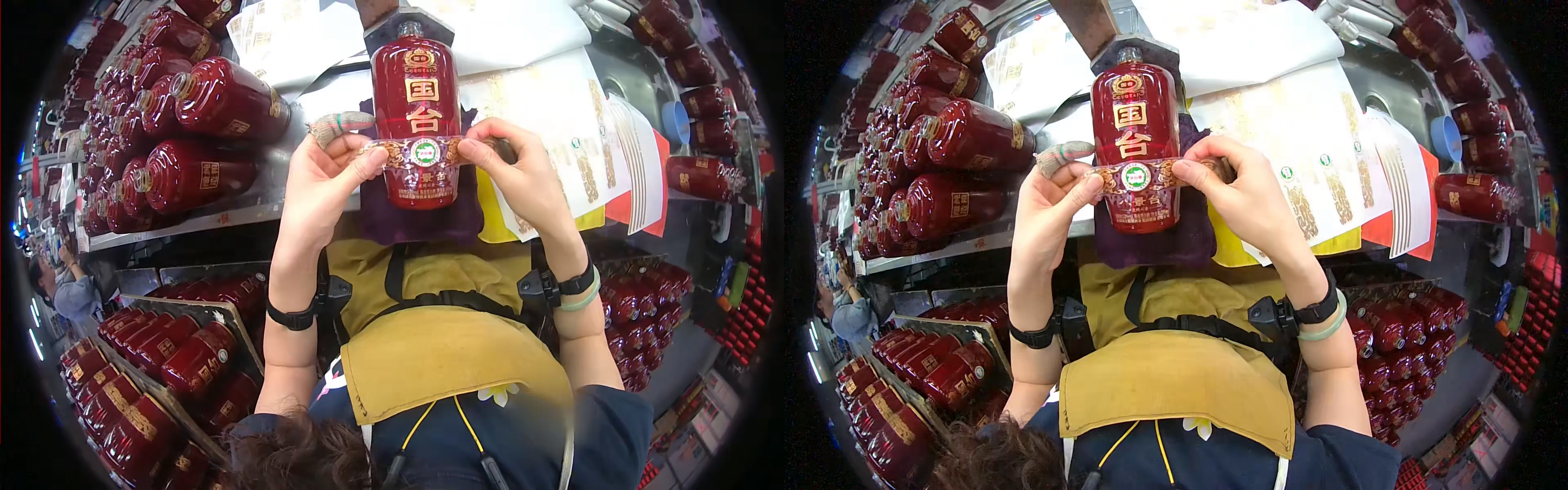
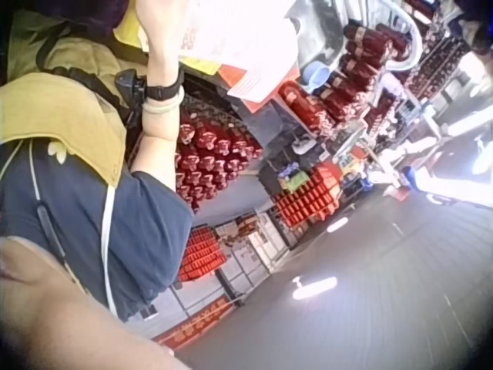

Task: Applying and smoothing adhesive labels onto red liquor bottles on a factory production line.

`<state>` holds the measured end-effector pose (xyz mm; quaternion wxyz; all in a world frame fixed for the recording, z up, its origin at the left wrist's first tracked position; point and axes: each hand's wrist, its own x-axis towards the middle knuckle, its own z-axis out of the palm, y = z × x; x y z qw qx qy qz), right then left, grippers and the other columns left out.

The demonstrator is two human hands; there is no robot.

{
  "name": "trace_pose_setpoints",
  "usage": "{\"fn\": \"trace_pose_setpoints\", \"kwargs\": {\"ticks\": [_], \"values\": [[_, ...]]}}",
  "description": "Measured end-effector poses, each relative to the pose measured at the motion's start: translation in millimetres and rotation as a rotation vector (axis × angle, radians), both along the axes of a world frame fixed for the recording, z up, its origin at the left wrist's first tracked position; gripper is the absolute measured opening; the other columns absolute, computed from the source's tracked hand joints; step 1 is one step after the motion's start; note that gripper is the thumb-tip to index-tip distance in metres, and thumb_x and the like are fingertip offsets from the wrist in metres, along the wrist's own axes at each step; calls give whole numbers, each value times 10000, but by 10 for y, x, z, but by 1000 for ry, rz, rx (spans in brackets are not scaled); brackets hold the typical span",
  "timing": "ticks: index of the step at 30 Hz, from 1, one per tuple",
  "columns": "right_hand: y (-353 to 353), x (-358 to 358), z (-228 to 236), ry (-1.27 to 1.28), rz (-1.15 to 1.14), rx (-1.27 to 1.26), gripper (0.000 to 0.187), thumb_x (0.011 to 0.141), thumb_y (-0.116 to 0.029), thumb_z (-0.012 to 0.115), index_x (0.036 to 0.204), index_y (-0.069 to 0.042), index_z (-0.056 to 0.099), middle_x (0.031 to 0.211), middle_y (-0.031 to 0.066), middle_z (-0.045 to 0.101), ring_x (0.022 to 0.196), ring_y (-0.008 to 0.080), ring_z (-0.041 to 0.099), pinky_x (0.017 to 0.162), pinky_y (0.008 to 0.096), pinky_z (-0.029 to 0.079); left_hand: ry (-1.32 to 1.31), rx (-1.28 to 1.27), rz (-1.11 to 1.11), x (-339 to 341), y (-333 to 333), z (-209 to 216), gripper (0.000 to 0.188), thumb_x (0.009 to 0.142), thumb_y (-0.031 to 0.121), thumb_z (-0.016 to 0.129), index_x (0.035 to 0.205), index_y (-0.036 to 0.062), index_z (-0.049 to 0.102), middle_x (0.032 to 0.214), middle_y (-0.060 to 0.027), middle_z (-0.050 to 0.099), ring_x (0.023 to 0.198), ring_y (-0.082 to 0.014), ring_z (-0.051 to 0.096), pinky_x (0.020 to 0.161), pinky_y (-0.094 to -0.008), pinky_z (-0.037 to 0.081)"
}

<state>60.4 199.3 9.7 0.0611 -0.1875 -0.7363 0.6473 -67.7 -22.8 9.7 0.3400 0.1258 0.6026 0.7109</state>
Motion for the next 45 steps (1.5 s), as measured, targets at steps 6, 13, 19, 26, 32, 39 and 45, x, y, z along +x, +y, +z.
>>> {"fn": "trace_pose_setpoints", "kwargs": {"ticks": [6,13,19,26,32,39,45], "values": [[4,-3,4,-17,-1,37,180,955,-189,746,942,-11,727,743,-44,616,678,32,468,618,236,388,18,-25,28,51,23,38,396,947,27,728,1308,-7,569,968,-52,677,879,-121,622,796,-267,495],[12,-6,-21,-15,-12,37,181,948,-189,751,940,-10,733,746,-39,618,677,37,469,619,243,392,9,-10,21,38,25,20,387,949,32,730,1302,-6,576,960,-61,686,874,-123,622,800,-275,496],[13,-6,-11,-17,-6,46,190,949,-195,748,939,-6,734,757,-30,633,695,43,491,633,245,407,10,-8,36,44,24,-2,360,953,25,722,1283,-5,581,957,-60,683,866,-122,617,789,-274,493],[1,-12,-9,-9,-10,11,189,950,-193,747,938,-4,734,766,-25,648,703,45,505,647,246,420,17,-16,45,48,20,0,340,953,19,721,1262,-2,579,981,-65,683,870,-122,624,787,-270,497],[3,-14,-3,-6,-12,27,183,951,-187,746,938,-5,734,767,-26,649,702,43,503,645,243,418,15,-11,39,51,23,8,338,952,24,724,1256,0,578,976,-63,682,878,-126,626,790,-277,502],[18,-7,-19,-28,-5,29,184,950,-192,747,939,-9,732,744,-35,618,682,46,478,628,248,403,20,3,21,39,13,-3,368,949,21,725,1284,-4,576,964,-57,676,871,-125,623,797,-270,496],[15,-16,-15,-8,-2,32,190,948,-196,748,934,-8,732,751,-33,621,691,50,485,640,251,412,15,-10,28,54,22,25,394,950,13,718,1313,-9,566,971,-56,671,878,-122,619,803,-267,494]]}}
